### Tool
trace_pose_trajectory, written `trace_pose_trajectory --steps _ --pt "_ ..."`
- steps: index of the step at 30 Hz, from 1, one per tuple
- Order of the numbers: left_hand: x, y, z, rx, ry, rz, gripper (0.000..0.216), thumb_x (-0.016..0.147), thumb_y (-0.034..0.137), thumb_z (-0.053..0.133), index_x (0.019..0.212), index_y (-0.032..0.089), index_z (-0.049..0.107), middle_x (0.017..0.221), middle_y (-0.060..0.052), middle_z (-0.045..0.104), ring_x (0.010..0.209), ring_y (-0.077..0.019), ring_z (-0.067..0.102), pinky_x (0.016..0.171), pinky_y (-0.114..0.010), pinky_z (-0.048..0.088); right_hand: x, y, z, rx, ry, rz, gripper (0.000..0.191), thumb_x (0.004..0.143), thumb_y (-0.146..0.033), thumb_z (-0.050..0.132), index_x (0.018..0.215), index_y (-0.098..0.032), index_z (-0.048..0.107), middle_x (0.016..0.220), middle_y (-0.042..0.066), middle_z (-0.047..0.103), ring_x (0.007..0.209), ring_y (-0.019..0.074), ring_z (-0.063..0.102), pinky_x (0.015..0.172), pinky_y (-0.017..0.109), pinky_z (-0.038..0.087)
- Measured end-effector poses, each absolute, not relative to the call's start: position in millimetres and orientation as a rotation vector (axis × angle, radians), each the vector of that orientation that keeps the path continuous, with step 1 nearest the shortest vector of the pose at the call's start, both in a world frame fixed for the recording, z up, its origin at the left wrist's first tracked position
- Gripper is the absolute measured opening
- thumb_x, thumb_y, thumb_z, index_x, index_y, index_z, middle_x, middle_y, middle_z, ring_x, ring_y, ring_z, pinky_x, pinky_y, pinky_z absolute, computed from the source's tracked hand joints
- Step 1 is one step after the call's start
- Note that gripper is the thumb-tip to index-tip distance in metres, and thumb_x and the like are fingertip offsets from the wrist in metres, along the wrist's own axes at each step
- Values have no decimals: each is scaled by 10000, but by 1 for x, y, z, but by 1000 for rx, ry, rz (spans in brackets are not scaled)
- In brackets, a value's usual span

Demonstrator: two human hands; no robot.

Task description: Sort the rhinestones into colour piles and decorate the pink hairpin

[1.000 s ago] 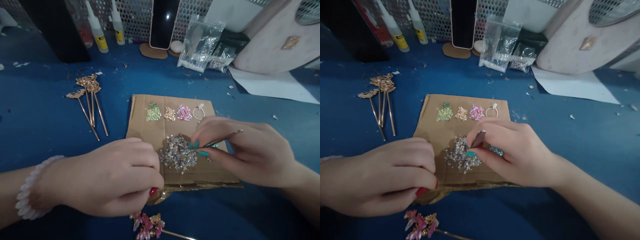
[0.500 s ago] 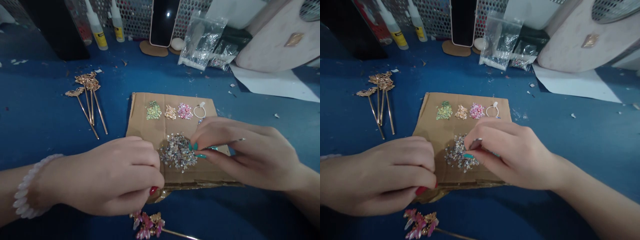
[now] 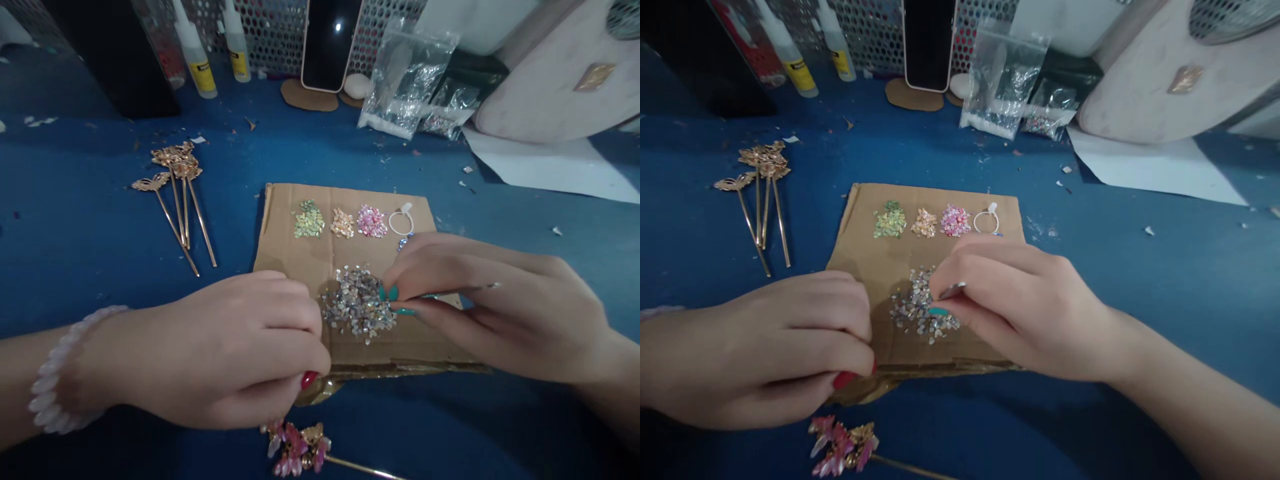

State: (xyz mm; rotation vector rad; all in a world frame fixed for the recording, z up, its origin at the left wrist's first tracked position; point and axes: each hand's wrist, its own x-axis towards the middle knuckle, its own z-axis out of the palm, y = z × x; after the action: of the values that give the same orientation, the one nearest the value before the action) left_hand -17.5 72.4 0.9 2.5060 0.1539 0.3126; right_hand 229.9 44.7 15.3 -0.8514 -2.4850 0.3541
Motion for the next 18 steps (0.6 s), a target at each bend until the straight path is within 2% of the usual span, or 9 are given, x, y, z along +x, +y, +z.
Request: trace_pose_trajectory --steps 8,11,15,18 --pt "-17 71 1 2495 148 316 217 824 35 410 853 148 594 727 -37 592 669 -161 491 655 -305 380 229 46 17 -851 -2455 373 139 875 -65 473 850 -197 509 755 1 628 762 100 627 735 245 538" --pt "-17 72 2 2496 150 319 220 824 34 405 841 145 594 719 -36 586 658 -158 480 642 -303 373 233 49 17 -879 -2420 347 127 870 -97 495 821 -212 515 739 2 631 755 116 640 669 253 539" --pt "-17 72 2 2491 154 309 233 820 31 389 825 144 593 722 -37 584 658 -154 469 634 -299 369 242 59 10 -1066 -2260 248 98 815 -138 561 807 -235 553 762 11 647 741 169 653 563 300 512" --pt "-17 73 2 2481 157 300 244 815 28 375 813 143 590 718 -34 581 655 -150 457 623 -296 364 248 70 -1 -1186 -2102 113 74 806 -168 557 823 -231 592 797 22 659 705 179 643 586 332 503"
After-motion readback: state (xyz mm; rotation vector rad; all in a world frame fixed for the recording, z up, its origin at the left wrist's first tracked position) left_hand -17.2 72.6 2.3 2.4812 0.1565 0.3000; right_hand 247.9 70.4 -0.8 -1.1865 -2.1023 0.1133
